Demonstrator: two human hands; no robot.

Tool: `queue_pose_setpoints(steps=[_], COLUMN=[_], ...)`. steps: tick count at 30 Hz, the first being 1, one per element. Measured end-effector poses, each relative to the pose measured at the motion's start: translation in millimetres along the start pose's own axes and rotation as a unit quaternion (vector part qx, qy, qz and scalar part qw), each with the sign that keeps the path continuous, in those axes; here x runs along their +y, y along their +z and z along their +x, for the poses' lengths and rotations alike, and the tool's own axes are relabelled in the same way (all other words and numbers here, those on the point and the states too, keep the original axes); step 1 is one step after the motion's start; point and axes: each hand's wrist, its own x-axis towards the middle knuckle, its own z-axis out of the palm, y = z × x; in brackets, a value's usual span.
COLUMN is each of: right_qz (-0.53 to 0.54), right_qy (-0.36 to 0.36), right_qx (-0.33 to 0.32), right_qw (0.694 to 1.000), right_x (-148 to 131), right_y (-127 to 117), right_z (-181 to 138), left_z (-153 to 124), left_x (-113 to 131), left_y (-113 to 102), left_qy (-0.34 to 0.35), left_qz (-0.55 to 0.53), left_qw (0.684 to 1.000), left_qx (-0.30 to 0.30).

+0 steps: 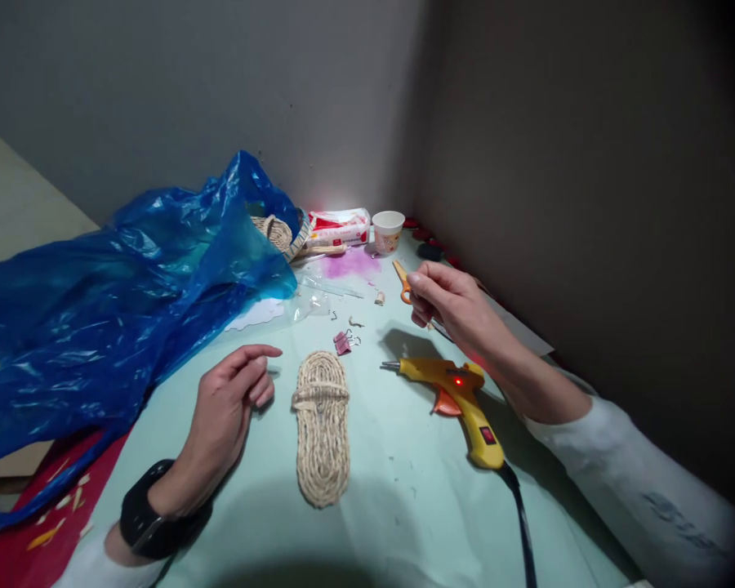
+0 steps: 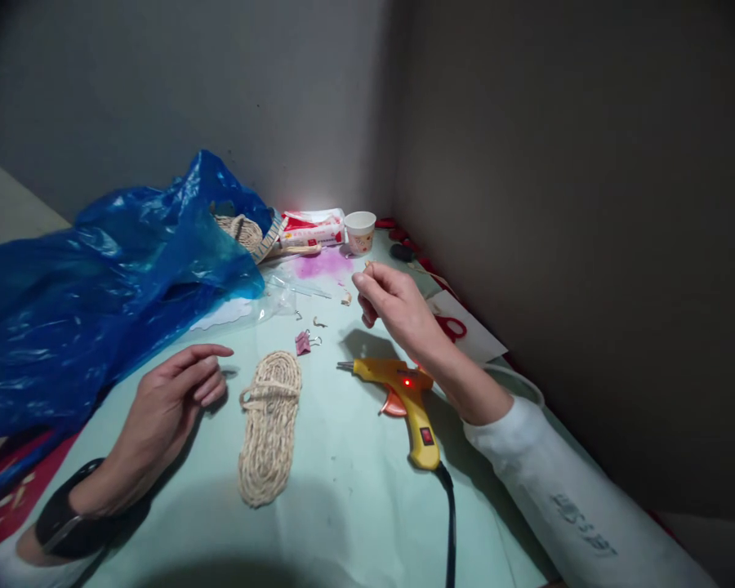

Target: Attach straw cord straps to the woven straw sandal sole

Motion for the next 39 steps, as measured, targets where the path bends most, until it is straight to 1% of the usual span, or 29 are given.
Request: queue_pose_setpoints(steps=[5, 8, 11, 14, 17, 20, 23, 27, 32, 36, 39], right_qz=[-0.031, -0.058, -0.082, -0.102, -0.145, -0.183, -0.207, -0.226, -0.248, -0.272, -0.286], right_qy=[-0.052, -0.074, -0.049, -0.021, -0.013, -0.011, -0.007, 0.004, 0.001, -0.014, -0.031], right_qx=[0.001, 0.010, -0.013, -0.036, -0.011, 0.032, 0.052, 0.046, 0.036, 0.033, 0.029], right_qw=[0.998, 0.996, 0.995, 0.994, 0.989, 0.982, 0.977, 0.973, 0.968, 0.962, 0.957], right_x=[1.7, -0.4, -1.1, 0.9, 4.8, 9.9, 15.3, 17.0, 12.2, 12.7, 13.1], right_y=[-6.5, -7.6, -5.2, -2.6, -2.1, -2.0, -1.0, 0.2, -0.2, 0.0, 1.3], right_z=[2.4, 1.0, -0.8, -1.8, -3.0, -4.2, -4.5, -4.6, -6.4, -6.6, -5.2], left_z=[11.0, 22.3, 35.3, 45.6, 50.4, 52.4, 53.7, 52.3, 47.5, 43.1, 38.1], left_x=[2.6, 7.4, 14.2, 15.4, 9.4, 1.8, -3.0, -5.1, -4.8, -0.6, 7.5], left_y=[5.4, 11.5, 16.7, 18.0, 15.3, 11.2, 8.0, 7.3, 13.0, 15.7, 8.9], left_qy=[0.029, 0.043, 0.054, 0.070, 0.074, 0.065, 0.044, 0.014, 0.002, 0.011, 0.034], left_qz=[0.055, 0.101, 0.153, 0.181, 0.186, 0.168, 0.137, 0.118, 0.126, 0.148, 0.181], left_qw=[0.998, 0.994, 0.986, 0.980, 0.979, 0.983, 0.988, 0.989, 0.984, 0.977, 0.971], left_qx=[0.012, -0.008, -0.036, -0.037, -0.032, -0.041, -0.061, -0.090, -0.124, -0.151, -0.156])
